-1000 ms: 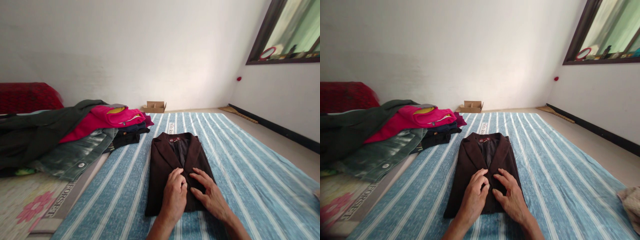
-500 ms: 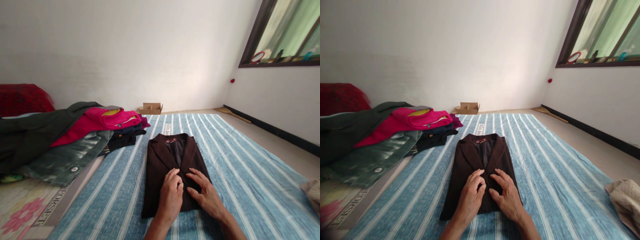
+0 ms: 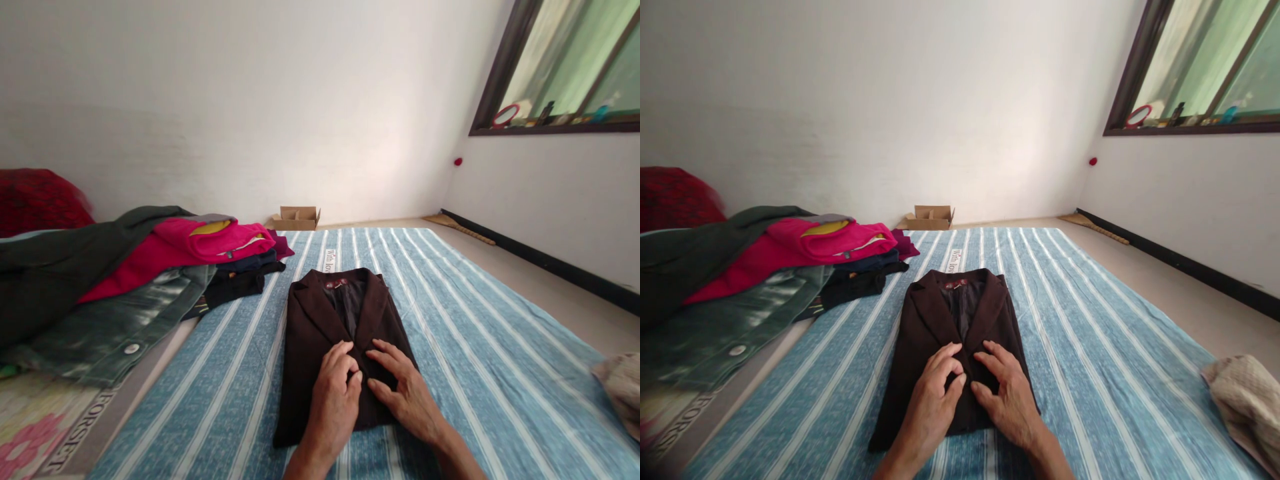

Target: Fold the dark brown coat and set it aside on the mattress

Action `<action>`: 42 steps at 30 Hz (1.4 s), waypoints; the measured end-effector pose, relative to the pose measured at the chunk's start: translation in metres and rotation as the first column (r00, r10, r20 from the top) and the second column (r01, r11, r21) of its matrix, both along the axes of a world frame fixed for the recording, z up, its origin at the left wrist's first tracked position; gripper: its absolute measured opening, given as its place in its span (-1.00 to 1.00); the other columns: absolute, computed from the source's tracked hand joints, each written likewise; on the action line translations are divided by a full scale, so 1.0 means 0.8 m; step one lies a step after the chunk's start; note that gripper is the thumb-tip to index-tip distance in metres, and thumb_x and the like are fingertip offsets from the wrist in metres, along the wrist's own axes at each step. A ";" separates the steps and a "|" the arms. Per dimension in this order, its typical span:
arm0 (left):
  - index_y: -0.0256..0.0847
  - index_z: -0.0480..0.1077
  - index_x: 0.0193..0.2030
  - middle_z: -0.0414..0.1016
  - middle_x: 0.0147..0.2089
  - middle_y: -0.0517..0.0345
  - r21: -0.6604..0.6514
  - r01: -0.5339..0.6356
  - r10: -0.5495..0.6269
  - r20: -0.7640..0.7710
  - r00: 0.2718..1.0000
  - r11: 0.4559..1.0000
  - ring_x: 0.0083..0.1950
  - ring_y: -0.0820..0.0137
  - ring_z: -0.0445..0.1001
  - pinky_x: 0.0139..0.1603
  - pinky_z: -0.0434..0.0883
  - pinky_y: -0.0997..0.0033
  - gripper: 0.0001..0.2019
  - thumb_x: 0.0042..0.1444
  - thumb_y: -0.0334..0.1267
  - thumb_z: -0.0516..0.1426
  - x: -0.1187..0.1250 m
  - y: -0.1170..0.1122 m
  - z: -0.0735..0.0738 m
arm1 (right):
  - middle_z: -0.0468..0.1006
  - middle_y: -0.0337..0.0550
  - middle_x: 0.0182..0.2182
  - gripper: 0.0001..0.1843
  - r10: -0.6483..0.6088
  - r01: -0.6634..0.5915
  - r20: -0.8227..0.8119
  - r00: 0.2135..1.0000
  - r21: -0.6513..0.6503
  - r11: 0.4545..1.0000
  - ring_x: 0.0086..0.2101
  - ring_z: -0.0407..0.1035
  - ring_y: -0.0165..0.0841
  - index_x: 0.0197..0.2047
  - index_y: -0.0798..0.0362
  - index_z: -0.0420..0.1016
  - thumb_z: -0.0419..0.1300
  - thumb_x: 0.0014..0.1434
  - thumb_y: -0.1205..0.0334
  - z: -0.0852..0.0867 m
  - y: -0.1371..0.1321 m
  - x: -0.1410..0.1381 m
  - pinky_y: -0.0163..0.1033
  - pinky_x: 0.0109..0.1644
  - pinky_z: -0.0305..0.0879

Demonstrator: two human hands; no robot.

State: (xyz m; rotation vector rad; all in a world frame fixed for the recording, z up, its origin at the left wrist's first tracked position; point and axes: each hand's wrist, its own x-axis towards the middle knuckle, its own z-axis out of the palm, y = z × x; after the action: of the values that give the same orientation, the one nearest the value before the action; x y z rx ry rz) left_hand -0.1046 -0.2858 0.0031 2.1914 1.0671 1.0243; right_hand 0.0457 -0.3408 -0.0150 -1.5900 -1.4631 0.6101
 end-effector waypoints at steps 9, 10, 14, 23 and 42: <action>-0.16 0.35 -0.37 0.40 0.08 0.01 -0.159 -0.231 0.257 0.171 0.951 0.960 0.07 0.22 0.39 0.14 0.27 0.23 -0.89 0.05 -0.20 0.06 -0.055 0.039 0.029 | 0.41 -0.03 0.01 -0.61 -0.281 0.289 -0.104 0.954 0.082 0.954 0.06 0.25 -0.17 -0.06 0.03 0.47 0.13 0.07 0.04 0.007 -0.001 0.032 -0.02 0.17 0.12; -0.16 0.35 -0.36 0.40 0.08 0.00 -0.204 -0.299 0.335 0.174 0.926 0.932 0.06 0.21 0.39 0.13 0.27 0.24 -0.89 0.01 -0.19 0.09 -0.066 0.050 0.030 | 0.44 -0.03 -0.03 -0.60 -0.346 0.351 -0.072 0.935 0.072 0.934 0.03 0.28 -0.16 -0.07 0.04 0.46 0.14 0.06 0.04 0.004 0.000 0.041 -0.01 0.14 0.15; -0.18 0.33 -0.33 0.49 -0.11 -0.04 -0.430 -0.455 0.542 0.101 0.834 0.780 0.01 0.14 0.42 0.04 0.32 0.22 -0.78 -0.15 -0.19 0.19 -0.096 0.090 0.024 | 0.49 0.03 -0.11 -0.48 -0.483 0.481 0.004 0.876 -0.100 0.871 -0.12 0.39 -0.12 -0.01 0.12 0.42 0.13 0.00 0.02 -0.007 0.004 0.070 -0.02 -0.02 0.27; -0.23 0.32 -0.24 0.49 -0.36 0.13 -0.780 -0.232 0.557 0.173 0.812 0.581 -0.38 0.34 0.48 -0.50 0.36 0.44 -0.67 -0.17 -0.16 0.21 -0.094 0.104 0.028 | 0.53 -0.15 -0.45 -0.39 -0.476 0.402 -0.207 0.855 -0.317 0.859 -0.43 0.44 -0.26 0.04 0.09 0.38 0.15 -0.05 -0.04 -0.004 0.021 0.077 -0.27 -0.47 0.26; -0.23 0.35 -0.40 0.46 -0.54 0.21 -0.858 -0.031 0.352 0.176 0.919 0.512 -0.56 0.42 0.42 -0.61 0.27 0.53 -0.70 -0.21 -0.08 0.26 -0.097 0.134 0.022 | 0.59 -0.10 -0.44 -0.68 -0.267 0.048 -0.539 0.799 -0.385 0.922 -0.39 0.49 -0.23 -0.34 0.12 0.51 0.19 -0.01 0.02 0.005 0.048 0.069 -0.21 -0.34 0.39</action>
State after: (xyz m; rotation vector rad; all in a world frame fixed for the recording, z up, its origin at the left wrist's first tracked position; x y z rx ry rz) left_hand -0.1823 -0.1786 0.0203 1.0595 1.2962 0.6755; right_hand 0.1008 -0.3025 -0.0113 -1.5710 -0.7696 1.1939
